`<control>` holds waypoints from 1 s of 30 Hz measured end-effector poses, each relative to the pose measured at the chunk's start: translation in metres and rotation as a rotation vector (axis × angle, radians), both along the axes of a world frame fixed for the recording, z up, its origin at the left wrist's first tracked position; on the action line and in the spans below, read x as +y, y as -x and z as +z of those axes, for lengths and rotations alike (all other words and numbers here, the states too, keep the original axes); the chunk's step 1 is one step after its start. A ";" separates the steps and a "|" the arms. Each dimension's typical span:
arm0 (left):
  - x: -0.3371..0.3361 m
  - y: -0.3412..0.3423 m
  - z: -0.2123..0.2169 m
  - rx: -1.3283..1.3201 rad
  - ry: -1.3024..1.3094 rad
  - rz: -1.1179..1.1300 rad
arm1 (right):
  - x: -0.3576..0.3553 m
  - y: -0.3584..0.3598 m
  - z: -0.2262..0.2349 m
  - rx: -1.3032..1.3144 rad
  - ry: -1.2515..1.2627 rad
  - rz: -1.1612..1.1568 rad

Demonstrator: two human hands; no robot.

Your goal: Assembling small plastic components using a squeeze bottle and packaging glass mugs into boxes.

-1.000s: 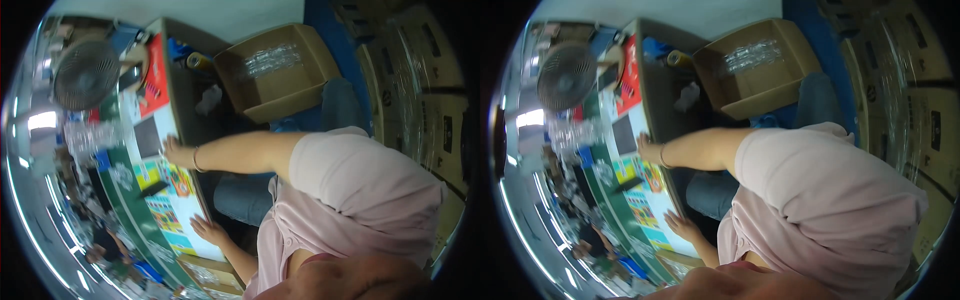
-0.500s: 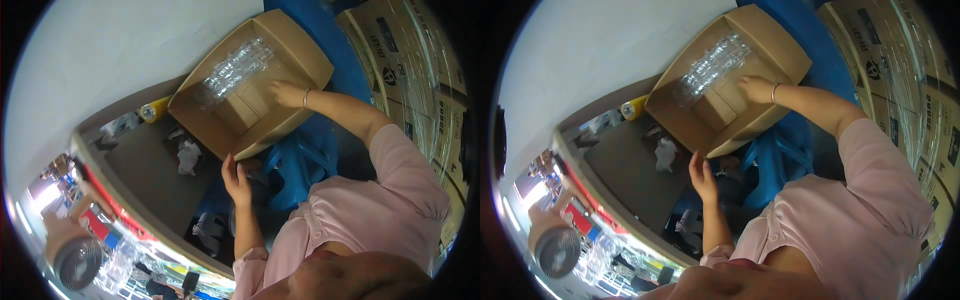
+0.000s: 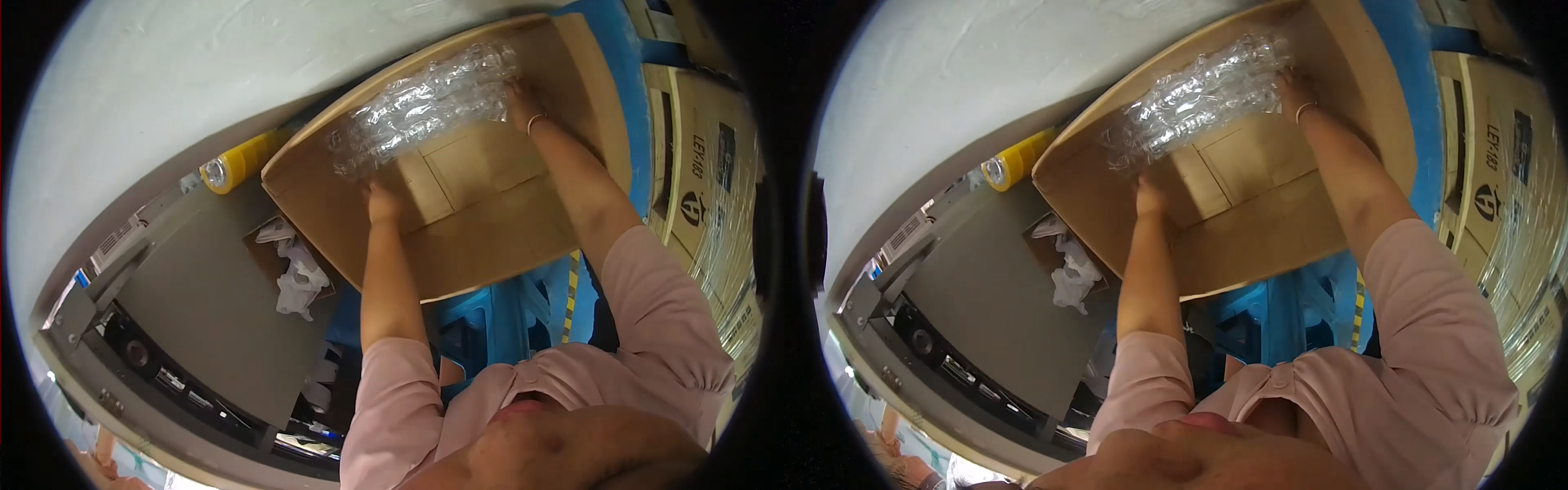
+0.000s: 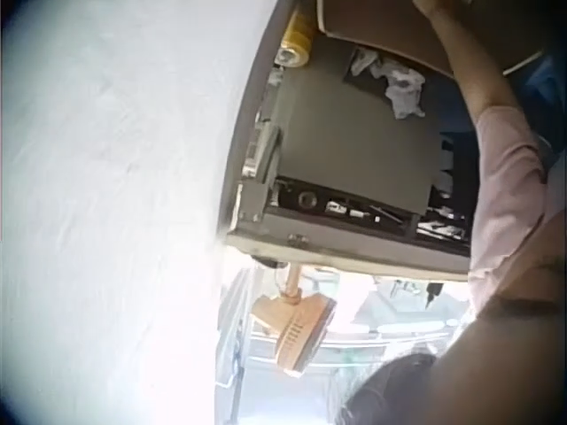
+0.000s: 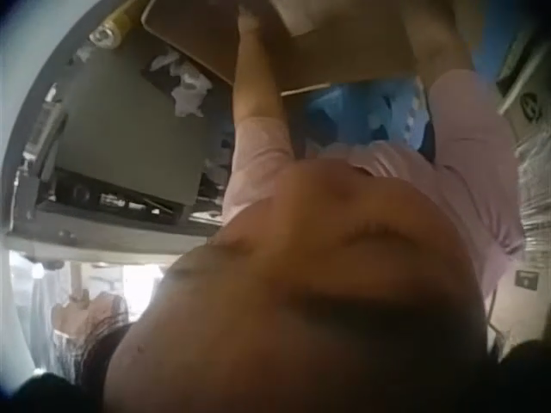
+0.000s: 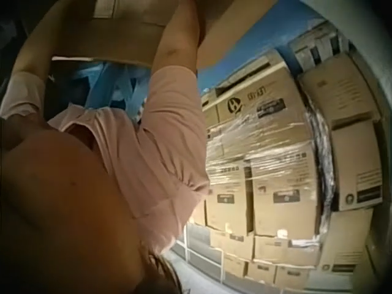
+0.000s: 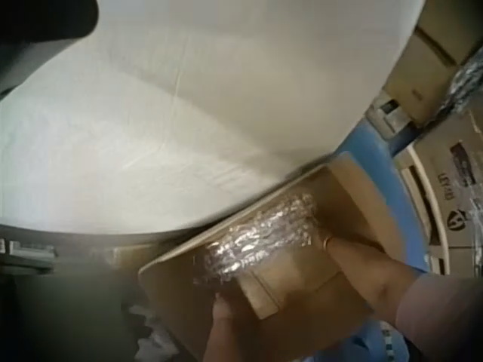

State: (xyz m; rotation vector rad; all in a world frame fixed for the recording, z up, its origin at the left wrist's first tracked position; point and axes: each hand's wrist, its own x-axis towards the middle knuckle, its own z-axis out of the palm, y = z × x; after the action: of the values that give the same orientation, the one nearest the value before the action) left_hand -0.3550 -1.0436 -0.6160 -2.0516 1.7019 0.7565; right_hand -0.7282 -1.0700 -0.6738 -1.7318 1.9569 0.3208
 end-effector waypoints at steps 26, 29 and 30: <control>0.057 0.011 0.157 0.162 0.456 0.329 | 0.089 0.046 0.246 -0.248 -0.401 0.119; 0.096 -0.005 0.245 0.185 0.456 0.339 | 0.094 0.057 0.362 -0.393 -0.188 0.276; 0.108 -0.004 0.276 0.184 0.485 0.357 | 0.099 0.064 0.406 -0.410 -0.093 0.284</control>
State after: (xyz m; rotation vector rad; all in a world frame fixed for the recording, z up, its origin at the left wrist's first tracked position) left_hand -0.3511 -0.9354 -0.3404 -2.7459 1.7703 0.7035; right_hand -0.7922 -0.9712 -0.2675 -1.8439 1.3918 0.1351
